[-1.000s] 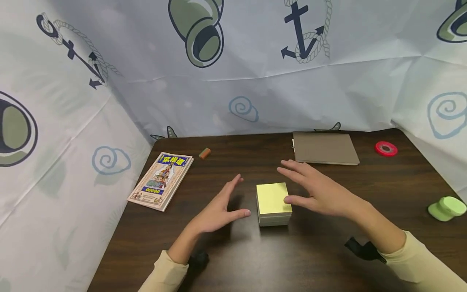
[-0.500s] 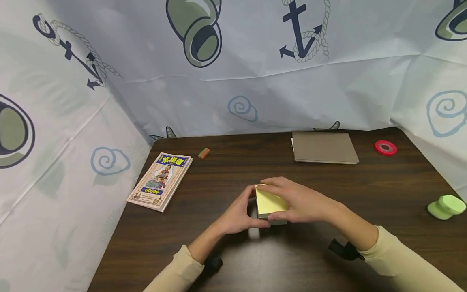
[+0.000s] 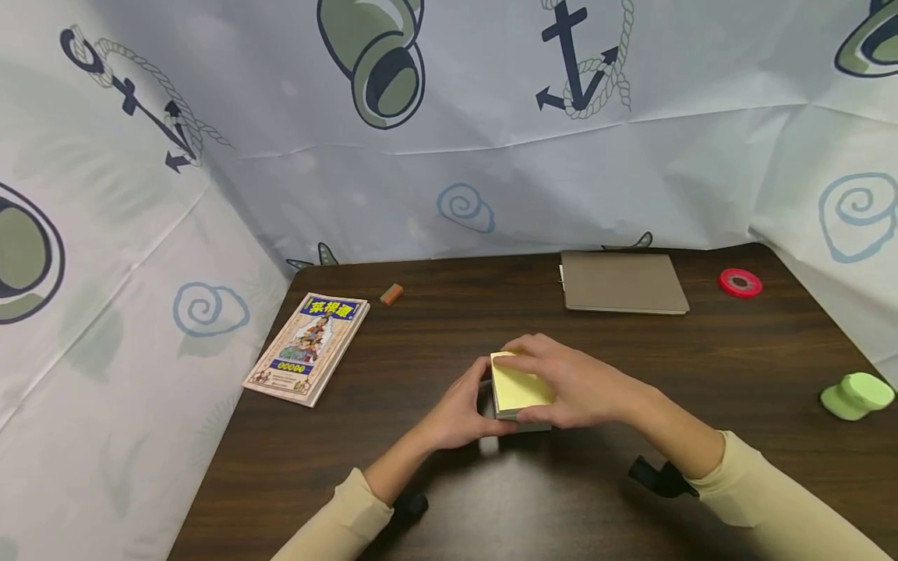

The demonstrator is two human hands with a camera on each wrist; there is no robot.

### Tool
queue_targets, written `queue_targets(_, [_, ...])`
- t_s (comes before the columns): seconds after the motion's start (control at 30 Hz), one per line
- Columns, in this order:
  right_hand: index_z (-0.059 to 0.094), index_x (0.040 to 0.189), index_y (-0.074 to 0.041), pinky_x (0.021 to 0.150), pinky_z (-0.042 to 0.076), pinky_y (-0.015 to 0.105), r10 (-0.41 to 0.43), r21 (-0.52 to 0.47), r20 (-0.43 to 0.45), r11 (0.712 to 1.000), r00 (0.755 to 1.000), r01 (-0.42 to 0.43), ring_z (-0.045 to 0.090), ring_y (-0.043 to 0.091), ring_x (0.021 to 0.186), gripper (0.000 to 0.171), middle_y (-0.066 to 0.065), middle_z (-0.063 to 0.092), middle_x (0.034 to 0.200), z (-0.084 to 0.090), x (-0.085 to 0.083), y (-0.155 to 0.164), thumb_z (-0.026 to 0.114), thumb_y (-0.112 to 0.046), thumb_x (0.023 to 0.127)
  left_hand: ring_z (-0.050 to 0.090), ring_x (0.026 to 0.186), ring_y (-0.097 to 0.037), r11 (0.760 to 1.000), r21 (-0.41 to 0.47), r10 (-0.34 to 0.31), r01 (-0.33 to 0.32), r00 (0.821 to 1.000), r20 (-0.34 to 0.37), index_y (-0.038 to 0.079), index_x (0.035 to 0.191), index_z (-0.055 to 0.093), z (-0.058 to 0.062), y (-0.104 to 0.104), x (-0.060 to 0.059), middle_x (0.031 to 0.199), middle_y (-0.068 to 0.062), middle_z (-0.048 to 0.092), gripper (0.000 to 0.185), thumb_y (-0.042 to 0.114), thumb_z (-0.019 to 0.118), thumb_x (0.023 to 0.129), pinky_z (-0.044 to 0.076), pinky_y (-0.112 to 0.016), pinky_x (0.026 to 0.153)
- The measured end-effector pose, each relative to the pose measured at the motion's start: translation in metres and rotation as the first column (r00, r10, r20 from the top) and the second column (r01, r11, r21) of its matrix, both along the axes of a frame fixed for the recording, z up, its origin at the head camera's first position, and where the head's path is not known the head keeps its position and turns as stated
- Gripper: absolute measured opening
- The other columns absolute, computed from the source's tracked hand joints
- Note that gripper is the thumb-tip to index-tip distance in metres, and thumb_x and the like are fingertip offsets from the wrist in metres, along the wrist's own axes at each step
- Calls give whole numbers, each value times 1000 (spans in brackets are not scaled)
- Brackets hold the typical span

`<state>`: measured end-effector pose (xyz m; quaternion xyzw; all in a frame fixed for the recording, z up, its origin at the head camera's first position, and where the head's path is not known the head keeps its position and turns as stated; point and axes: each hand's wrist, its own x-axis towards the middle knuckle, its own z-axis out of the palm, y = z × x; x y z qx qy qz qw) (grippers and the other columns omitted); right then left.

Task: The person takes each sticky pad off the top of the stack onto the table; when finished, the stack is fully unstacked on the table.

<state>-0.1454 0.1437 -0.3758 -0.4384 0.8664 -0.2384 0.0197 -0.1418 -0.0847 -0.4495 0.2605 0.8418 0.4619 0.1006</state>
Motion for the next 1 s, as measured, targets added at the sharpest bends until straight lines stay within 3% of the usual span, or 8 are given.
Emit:
queue_targets(0.23, [50,144,-20,91,44,37,-94,-57,12,994,995,95,44,12,120,70,-7,44,141,13,-1,22,79,-38,82,49,119,-12,1000,-12,8,-8,1000,6,18,136,41,0,1,1,130,6,52,84,28,91,69,41,-44,101])
queue_targets(0.43, [50,144,-15,82,44,39,-258,-48,-4,965,966,257,50,19,108,72,4,48,138,12,-11,75,78,-40,83,50,120,-14,1000,-11,26,-26,1000,7,16,135,42,1,2,2,129,5,54,85,27,92,67,40,-44,101])
queue_targets(0.63, [50,141,-4,79,43,47,-446,42,17,894,895,445,50,29,104,72,16,49,134,-20,-20,146,75,-41,85,49,123,-13,999,-33,27,-27,1000,6,17,135,41,0,2,1,131,5,53,85,29,91,68,39,-41,103])
queue_targets(0.77, [49,139,3,83,43,56,-528,135,30,843,849,520,49,40,110,73,27,48,130,-49,-24,186,75,-41,86,48,122,-13,999,-29,31,-30,999,23,18,136,41,1,2,2,131,5,53,85,30,91,69,38,-42,102])
queue_targets(0.87, [48,138,6,87,40,63,-561,170,35,819,827,548,46,47,115,74,32,47,128,-67,-25,204,75,-39,86,48,123,-14,999,-26,28,-27,999,34,19,136,40,1,2,2,131,4,53,85,29,90,69,38,-44,103])
queue_targets(1.0, [45,140,7,87,37,67,-566,170,47,816,823,552,41,50,115,75,34,43,130,-79,-29,214,73,-38,88,48,122,-15,999,-26,25,-24,999,28,18,136,40,0,1,2,132,2,52,84,28,90,70,39,-45,102])
